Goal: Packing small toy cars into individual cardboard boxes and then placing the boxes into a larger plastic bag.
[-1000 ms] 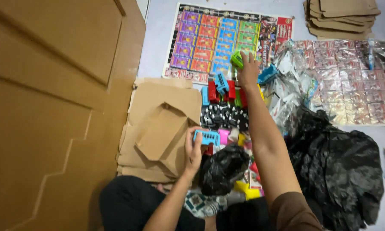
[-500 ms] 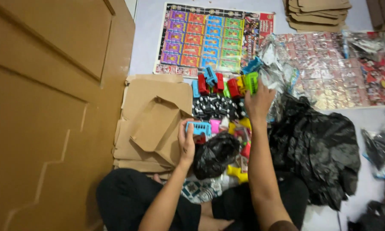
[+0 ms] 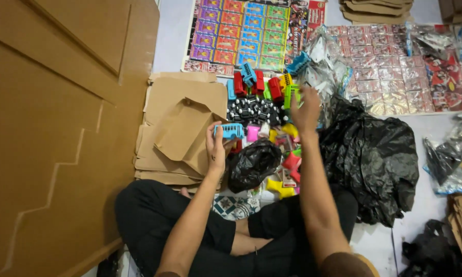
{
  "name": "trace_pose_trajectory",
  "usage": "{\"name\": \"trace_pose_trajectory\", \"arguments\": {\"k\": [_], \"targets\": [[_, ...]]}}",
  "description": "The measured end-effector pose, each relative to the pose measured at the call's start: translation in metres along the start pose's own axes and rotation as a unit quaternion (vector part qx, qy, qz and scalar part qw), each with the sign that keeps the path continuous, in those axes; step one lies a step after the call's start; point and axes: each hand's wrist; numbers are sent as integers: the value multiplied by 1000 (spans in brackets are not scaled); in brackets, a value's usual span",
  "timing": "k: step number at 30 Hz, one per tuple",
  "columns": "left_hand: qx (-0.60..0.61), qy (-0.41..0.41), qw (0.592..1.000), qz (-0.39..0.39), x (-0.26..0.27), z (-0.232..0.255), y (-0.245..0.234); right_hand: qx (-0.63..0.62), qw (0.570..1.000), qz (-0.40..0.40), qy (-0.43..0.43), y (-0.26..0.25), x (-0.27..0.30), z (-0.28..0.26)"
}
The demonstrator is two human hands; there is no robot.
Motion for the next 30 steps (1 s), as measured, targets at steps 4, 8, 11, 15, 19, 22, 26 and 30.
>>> {"name": "trace_pose_trajectory", "arguments": {"k": [4,8,11,15,19,22,26,30], "targets": [[-17,-5,1000,-7,-1,-4,-3,-137,990,-25,-30,1,63,-41],[17,-17,1000,-12,12,3,-5,-114,986,-125,-6,16,89,-61],[46,-37,998,-23,17,10,-11,-99,989,-106,-30,26,80,-73],[60,-51,996,-38,21,7,-23,6,987,-142,-74,45,73,-63],[63,-52,996,-45,30,13,-27,112,979,-120,-123,77,78,-38],[70,-60,995,-38,28,12,-34,155,969,-117,-152,75,76,-33],[77,-64,994,-44,29,12,-38,92,990,-18,-103,33,78,-64],[78,-60,992,-74,32,9,-35,-36,991,130,25,-7,88,-88]]}}
Point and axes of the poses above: each hand's wrist, its own x-axis away from the middle knuckle, its own y-axis out of the palm, z = x × y, and after that the axes turned 1 degree about -y, right-handed
